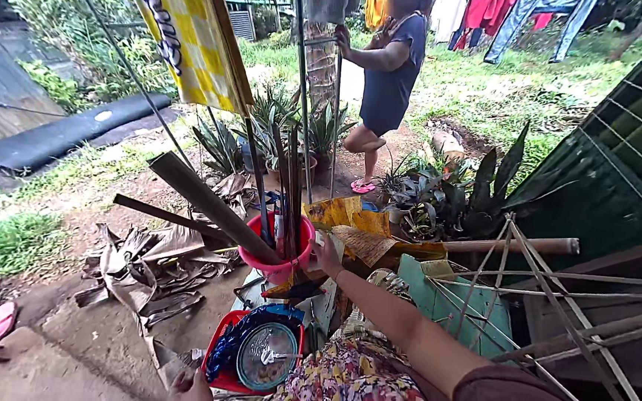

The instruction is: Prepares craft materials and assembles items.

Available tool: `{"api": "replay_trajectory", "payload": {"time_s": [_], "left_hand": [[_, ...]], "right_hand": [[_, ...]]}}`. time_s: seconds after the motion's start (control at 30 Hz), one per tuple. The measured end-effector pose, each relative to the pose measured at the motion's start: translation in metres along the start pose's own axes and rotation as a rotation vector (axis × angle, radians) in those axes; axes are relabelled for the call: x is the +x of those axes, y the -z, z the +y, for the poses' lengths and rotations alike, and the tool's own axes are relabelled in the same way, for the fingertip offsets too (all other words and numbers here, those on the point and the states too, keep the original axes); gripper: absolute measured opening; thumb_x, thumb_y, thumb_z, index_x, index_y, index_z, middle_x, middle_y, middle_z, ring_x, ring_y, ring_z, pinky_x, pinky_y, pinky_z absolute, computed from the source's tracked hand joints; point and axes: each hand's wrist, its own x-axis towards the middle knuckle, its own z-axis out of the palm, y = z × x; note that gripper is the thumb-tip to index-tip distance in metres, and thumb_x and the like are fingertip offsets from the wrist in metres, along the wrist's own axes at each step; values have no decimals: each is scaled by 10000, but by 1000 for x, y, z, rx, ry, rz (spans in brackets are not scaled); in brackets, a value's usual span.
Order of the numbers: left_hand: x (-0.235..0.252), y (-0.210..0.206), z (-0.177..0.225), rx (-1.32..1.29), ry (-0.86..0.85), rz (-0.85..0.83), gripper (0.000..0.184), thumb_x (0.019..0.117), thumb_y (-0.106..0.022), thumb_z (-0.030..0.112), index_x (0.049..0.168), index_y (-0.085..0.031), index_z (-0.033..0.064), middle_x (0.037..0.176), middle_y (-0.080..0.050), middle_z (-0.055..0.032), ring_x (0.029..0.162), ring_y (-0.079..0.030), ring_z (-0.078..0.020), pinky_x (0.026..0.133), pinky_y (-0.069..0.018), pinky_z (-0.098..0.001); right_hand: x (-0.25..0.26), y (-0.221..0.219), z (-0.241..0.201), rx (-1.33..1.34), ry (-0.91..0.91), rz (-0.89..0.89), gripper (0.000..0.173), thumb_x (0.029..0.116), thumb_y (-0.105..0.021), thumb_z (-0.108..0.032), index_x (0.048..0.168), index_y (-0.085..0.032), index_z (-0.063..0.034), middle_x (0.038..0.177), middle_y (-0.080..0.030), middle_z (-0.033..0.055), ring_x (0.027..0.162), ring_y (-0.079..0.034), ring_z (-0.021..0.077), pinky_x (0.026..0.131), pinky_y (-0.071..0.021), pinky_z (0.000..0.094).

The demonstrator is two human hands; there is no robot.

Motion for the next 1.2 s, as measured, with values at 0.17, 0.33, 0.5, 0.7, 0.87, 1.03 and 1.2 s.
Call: {"api": "replay_trajectory", "payload": {"time_s": [0.17, 0.33, 0.5, 0.7, 0.87, 1.03, 1.2], "left_hand": [[-16, 20, 68, -460, -64, 4, 197, 941, -683, 18, 1098, -629, -88, 896, -688, -46, 727, -678, -52, 728, -602, -248], [-21, 50, 85, -643, -89, 47, 102, 973, -606, -33, 1074, -613, -25, 855, -683, 16, 718, -692, -63, 731, -617, -250], [-25, 75, 107, -734, -134, 110, 220, 1012, -470, -43, 1194, -591, -13, 897, -622, 57, 701, -598, 1, 677, -533, -173], [-38, 87, 137, -827, -227, 90, 353, 1006, -329, -80, 1273, -540, 14, 812, -565, 93, 597, -546, 17, 573, -492, -143], [-43, 93, 146, -861, -244, 117, 345, 1051, -266, -34, 1253, -528, 66, 704, -537, 121, 532, -525, 12, 512, -471, -144], [-33, 104, 131, -955, -179, 105, 351, 1090, -180, 66, 1238, -489, 143, 557, -424, 135, 430, -434, -9, 426, -407, -174], [-21, 104, 116, -874, -55, 169, 253, 1093, -222, 64, 1140, -468, 102, 638, -483, 113, 508, -522, 0, 512, -491, -163]], "right_hand": [[-17, 67, -23, 527, -215, 320, 546, 1107, -437, -324, 1560, -302, -50, 1491, -465, 222, 1210, -586, 314, 994, -503, 456], [-33, 150, -20, 824, -98, 681, 283, 1040, -571, -61, 1310, -515, -1, 1050, -618, 71, 876, -634, 109, 826, -545, 255], [-56, 227, -51, 803, 49, 787, 238, 1041, -582, -100, 1272, -531, -68, 1036, -609, 18, 850, -634, 79, 788, -546, 226], [-72, 242, -107, 768, 300, 798, 171, 1069, -488, -71, 1226, -449, -127, 939, -545, -35, 767, -587, 33, 740, -527, 193], [-82, 225, -128, 749, 389, 705, 112, 1092, -443, -111, 1192, -469, -154, 826, -526, -67, 624, -545, 13, 622, -508, 164], [-61, 210, -125, 696, 459, 653, 114, 1089, -445, -144, 1016, -520, -191, 572, -362, -119, 445, -355, 12, 475, -372, 183], [-53, 197, -119, 292, 391, 651, 250, 1089, -445, -170, 1315, -500, -75, 831, -489, -40, 592, -457, 20, 598, -443, 210]]}}
